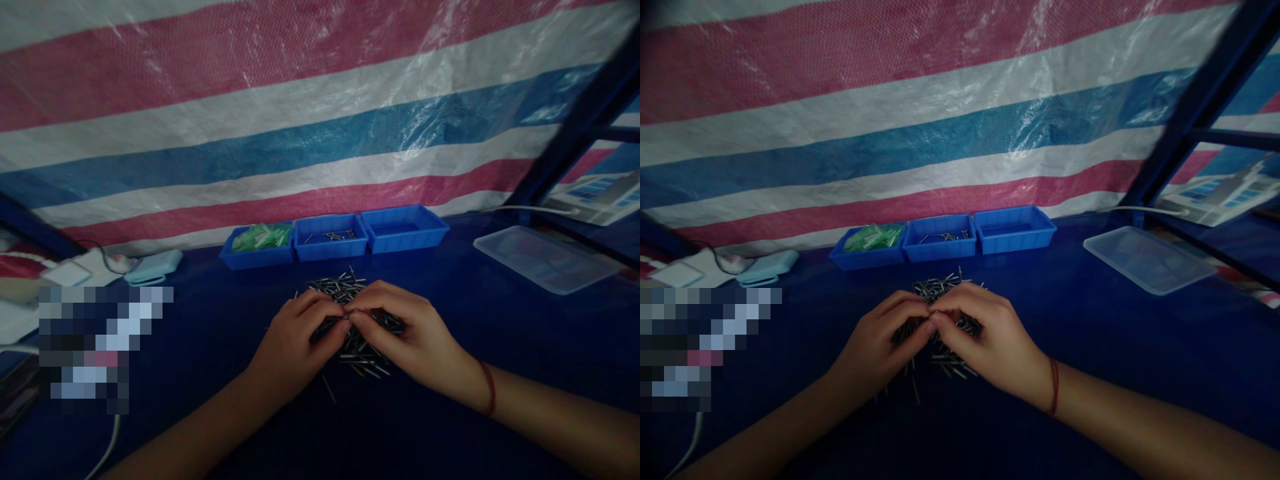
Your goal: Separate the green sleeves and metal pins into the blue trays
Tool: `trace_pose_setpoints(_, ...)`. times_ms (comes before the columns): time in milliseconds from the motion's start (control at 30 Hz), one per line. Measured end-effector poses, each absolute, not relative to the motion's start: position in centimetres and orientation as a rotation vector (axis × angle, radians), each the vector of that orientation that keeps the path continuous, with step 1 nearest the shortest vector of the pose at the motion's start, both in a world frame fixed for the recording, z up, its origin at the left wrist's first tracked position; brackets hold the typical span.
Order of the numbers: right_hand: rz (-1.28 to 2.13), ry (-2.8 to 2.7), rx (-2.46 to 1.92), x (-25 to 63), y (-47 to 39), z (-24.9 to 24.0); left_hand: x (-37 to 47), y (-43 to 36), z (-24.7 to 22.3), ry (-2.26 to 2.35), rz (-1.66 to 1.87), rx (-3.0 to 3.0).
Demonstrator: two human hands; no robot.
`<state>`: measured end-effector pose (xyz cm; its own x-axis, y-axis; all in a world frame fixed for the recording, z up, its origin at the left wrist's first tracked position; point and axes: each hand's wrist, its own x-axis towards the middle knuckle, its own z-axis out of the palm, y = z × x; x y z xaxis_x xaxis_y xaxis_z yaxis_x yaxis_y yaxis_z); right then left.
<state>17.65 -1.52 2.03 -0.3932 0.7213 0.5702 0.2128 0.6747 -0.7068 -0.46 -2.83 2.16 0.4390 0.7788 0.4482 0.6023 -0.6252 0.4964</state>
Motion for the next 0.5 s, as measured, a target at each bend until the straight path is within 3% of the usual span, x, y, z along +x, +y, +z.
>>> trace_pose_setpoints(500,0.719,-2.050,-0.679,17.83,-1.21,1.32,-0.85,-3.28,2.94,1.151,1.081,2.535)
